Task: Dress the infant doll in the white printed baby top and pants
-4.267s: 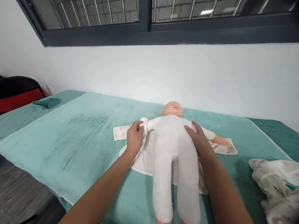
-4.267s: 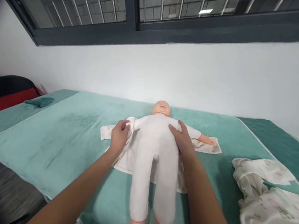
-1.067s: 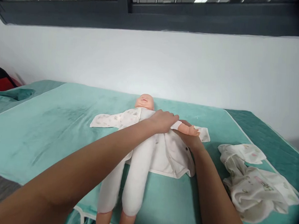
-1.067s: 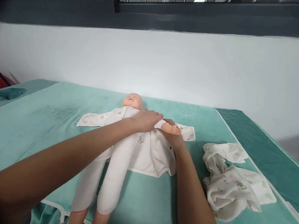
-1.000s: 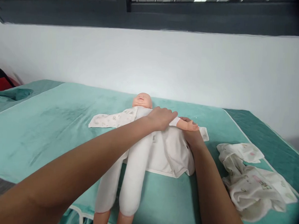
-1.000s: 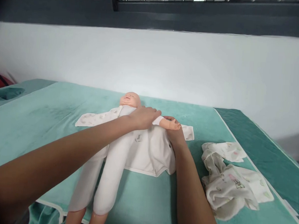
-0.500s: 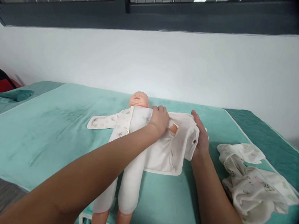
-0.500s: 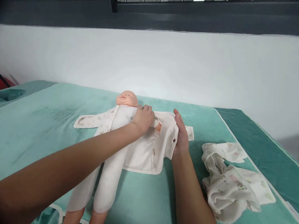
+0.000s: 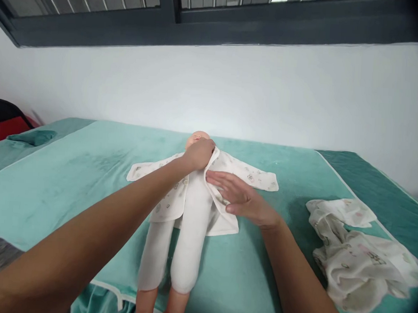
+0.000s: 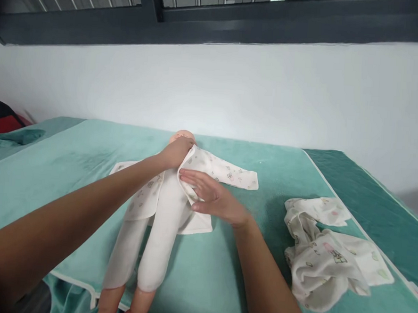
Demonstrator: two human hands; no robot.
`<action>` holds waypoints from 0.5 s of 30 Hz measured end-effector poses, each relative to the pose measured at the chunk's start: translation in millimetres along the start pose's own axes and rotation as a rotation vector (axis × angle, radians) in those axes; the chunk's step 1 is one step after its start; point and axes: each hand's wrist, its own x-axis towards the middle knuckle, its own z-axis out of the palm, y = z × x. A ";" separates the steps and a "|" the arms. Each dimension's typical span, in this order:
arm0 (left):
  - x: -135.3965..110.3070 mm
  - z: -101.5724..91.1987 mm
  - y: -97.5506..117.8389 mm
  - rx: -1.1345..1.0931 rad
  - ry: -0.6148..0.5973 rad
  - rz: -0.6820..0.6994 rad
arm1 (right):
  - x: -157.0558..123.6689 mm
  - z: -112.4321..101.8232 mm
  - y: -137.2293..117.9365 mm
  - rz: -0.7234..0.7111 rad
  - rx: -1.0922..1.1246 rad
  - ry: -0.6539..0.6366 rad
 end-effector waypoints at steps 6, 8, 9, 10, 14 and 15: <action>-18.0 -9.0 5.4 -0.225 -0.009 -0.128 | -1.9 4.3 5.9 0.000 -0.081 -0.071; -26.0 -14.6 9.4 -0.256 -0.008 -0.169 | -1.0 4.6 7.9 -0.011 -0.077 -0.073; -30.1 -17.9 11.5 -0.234 -0.028 -0.166 | -0.3 5.1 8.8 -0.025 -0.072 -0.071; -34.1 -21.5 13.7 -0.213 -0.064 -0.159 | 0.5 5.7 9.5 -0.043 -0.068 -0.065; -46.2 -36.6 23.3 -0.146 -0.277 -0.092 | 1.7 9.1 9.5 -0.066 -0.106 -0.031; -47.7 -39.6 25.2 -0.128 -0.315 -0.086 | 1.3 9.8 9.1 -0.053 -0.135 -0.028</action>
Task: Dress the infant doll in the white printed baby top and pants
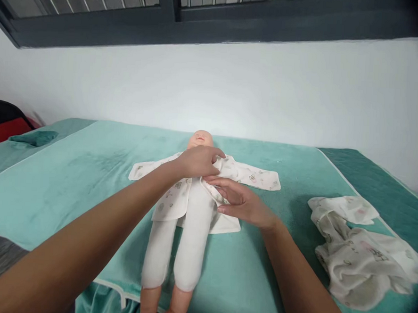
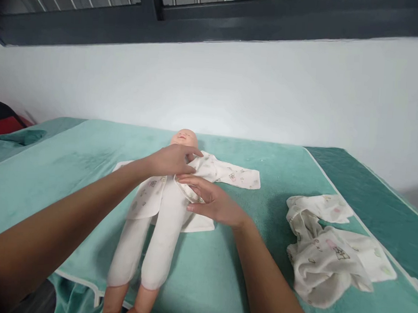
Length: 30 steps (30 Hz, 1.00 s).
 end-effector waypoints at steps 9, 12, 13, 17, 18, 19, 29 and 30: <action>1.1 -4.2 -1.9 0.135 -0.135 0.030 | -4.3 1.7 -5.1 0.052 -0.190 -0.037; -4.8 -4.2 -0.2 0.203 -0.110 0.069 | -5.0 -1.1 -7.5 0.086 -0.221 -0.007; -7.3 -3.7 0.5 0.230 -0.091 0.088 | -5.5 -2.6 -7.5 0.121 -0.234 0.040; -12.4 2.3 -1.6 0.326 0.052 0.106 | -7.7 -7.6 -3.2 0.328 -0.337 0.252; -11.8 4.4 -3.9 0.318 0.100 0.076 | -8.0 -7.2 -2.3 0.375 -0.362 0.242; -10.6 6.3 -6.7 0.288 0.151 0.042 | -8.3 -6.0 -2.0 0.414 -0.383 0.209; 10.8 17.1 -37.1 -0.170 0.587 -0.107 | -9.4 14.9 -17.4 0.220 -0.011 -0.147; 13.0 19.0 -39.6 -0.183 0.612 -0.108 | -9.4 14.8 -16.7 0.221 -0.009 -0.150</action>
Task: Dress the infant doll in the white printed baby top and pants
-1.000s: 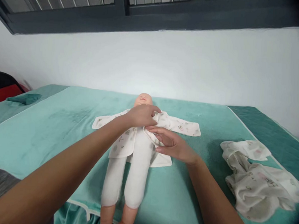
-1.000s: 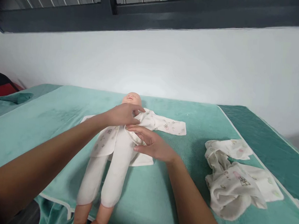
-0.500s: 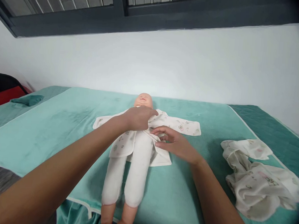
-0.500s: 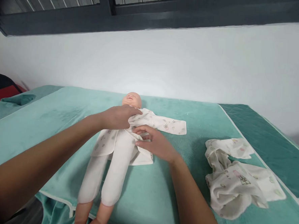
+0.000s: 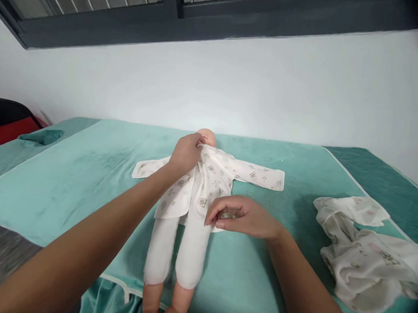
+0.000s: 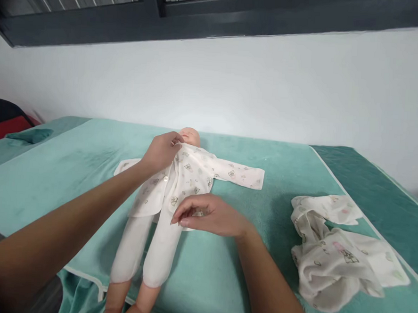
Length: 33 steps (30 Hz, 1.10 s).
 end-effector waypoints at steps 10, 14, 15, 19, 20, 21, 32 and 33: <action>-13.4 4.1 -6.6 -0.072 0.038 -0.064 | 5.8 8.9 3.8 0.005 -0.573 0.219; -14.4 3.0 -3.6 -0.111 -0.056 -0.127 | 7.7 20.7 7.4 -0.109 -0.842 0.273; -13.6 3.6 -3.3 -0.110 -0.060 -0.129 | 8.6 23.4 8.8 -0.165 -0.885 0.297; -10.7 6.2 -2.2 -0.107 -0.059 -0.120 | 12.6 32.5 12.0 -0.350 -0.887 0.304; -10.4 6.8 -1.9 -0.108 -0.057 -0.120 | 13.2 34.3 11.9 -0.361 -0.876 0.280; -10.5 7.5 -1.6 -0.109 -0.056 -0.122 | 13.6 35.7 11.5 -0.361 -0.872 0.258; -37.9 11.4 -17.1 -0.221 0.111 0.019 | 6.5 20.0 11.6 -0.132 -0.449 0.429; -45.9 8.4 -21.0 -0.227 0.082 0.028 | 6.7 17.0 14.5 -0.099 -0.445 0.473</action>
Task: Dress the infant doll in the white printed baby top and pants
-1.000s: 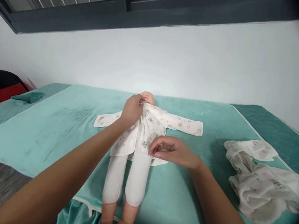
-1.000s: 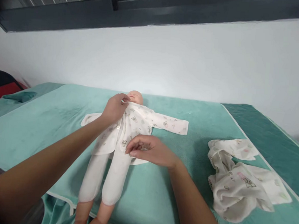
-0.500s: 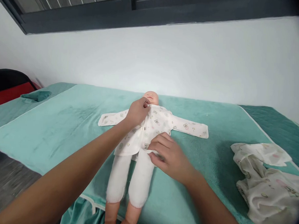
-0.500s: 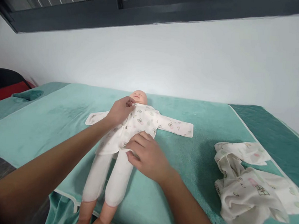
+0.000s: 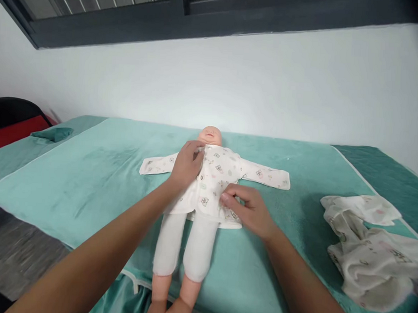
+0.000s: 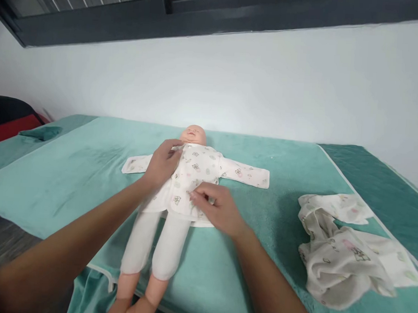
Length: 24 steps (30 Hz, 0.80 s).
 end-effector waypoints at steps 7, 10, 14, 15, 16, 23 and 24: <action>-77.7 -38.7 -45.0 -0.033 -0.194 -0.193 | -4.0 6.5 20.6 0.157 0.148 0.019; -98.1 -57.8 -82.2 0.140 -0.222 -0.124 | -17.6 10.1 18.0 0.208 0.209 0.025; -96.7 -84.0 -130.4 0.512 -0.146 -0.098 | -48.5 21.4 8.4 0.286 0.169 0.109; -93.2 -88.7 -138.8 0.567 -0.146 -0.113 | -58.1 26.2 5.6 0.293 0.140 0.152; -89.4 -91.9 -145.1 0.608 -0.152 -0.124 | -68.1 31.6 2.6 0.298 0.105 0.206; -76.5 -86.5 -152.9 0.709 -0.073 -0.058 | -143.5 56.6 -9.8 0.325 -0.280 0.473; -76.8 -85.5 -152.5 0.704 -0.058 -0.051 | -155.2 53.8 -8.9 0.313 -0.367 0.478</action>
